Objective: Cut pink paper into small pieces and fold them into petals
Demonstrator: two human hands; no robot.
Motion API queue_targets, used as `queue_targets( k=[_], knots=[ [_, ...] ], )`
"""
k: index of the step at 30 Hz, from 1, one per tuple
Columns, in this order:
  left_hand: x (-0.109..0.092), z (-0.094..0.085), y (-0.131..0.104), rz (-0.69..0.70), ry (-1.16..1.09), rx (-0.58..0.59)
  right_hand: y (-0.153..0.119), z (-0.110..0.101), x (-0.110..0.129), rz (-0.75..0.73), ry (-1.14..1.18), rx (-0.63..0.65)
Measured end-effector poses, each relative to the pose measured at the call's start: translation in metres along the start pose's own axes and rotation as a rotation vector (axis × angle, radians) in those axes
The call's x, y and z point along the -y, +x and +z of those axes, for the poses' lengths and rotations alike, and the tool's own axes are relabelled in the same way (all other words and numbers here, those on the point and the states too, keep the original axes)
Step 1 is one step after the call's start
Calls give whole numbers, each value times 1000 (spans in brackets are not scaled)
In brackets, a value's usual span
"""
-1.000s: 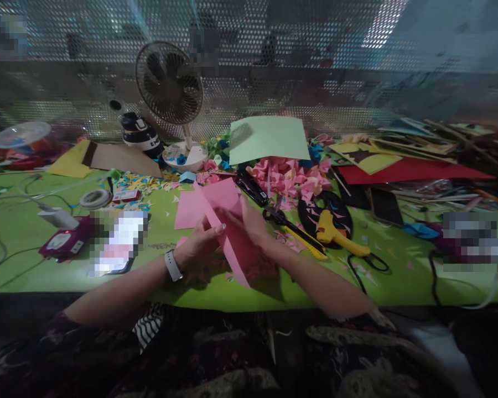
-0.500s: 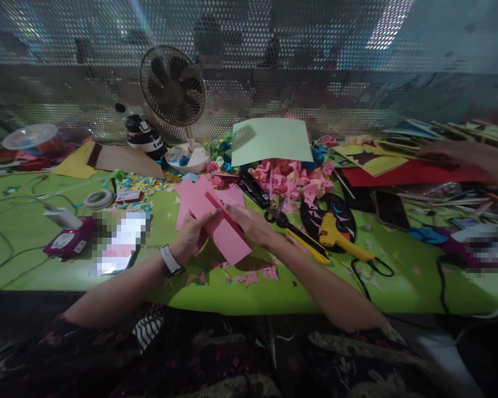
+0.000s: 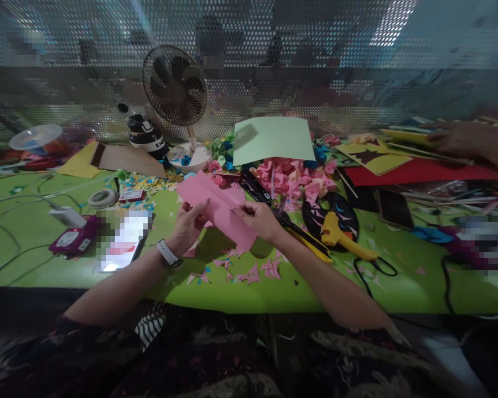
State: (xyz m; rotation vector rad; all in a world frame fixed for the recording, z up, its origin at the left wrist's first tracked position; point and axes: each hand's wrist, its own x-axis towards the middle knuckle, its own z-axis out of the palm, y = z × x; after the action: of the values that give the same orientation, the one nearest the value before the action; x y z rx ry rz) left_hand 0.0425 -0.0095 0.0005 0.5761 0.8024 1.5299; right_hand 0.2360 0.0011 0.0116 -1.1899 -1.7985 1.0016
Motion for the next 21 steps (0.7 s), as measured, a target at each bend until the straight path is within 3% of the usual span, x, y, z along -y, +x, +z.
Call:
queue_targets(
  k=[6, 21],
  knots=[
    [3, 1, 0, 57, 46, 5, -6, -5, 12, 20, -53, 48],
    [11, -6, 8, 94, 45, -31, -4, 3, -3, -47, -105, 43]
  ],
)
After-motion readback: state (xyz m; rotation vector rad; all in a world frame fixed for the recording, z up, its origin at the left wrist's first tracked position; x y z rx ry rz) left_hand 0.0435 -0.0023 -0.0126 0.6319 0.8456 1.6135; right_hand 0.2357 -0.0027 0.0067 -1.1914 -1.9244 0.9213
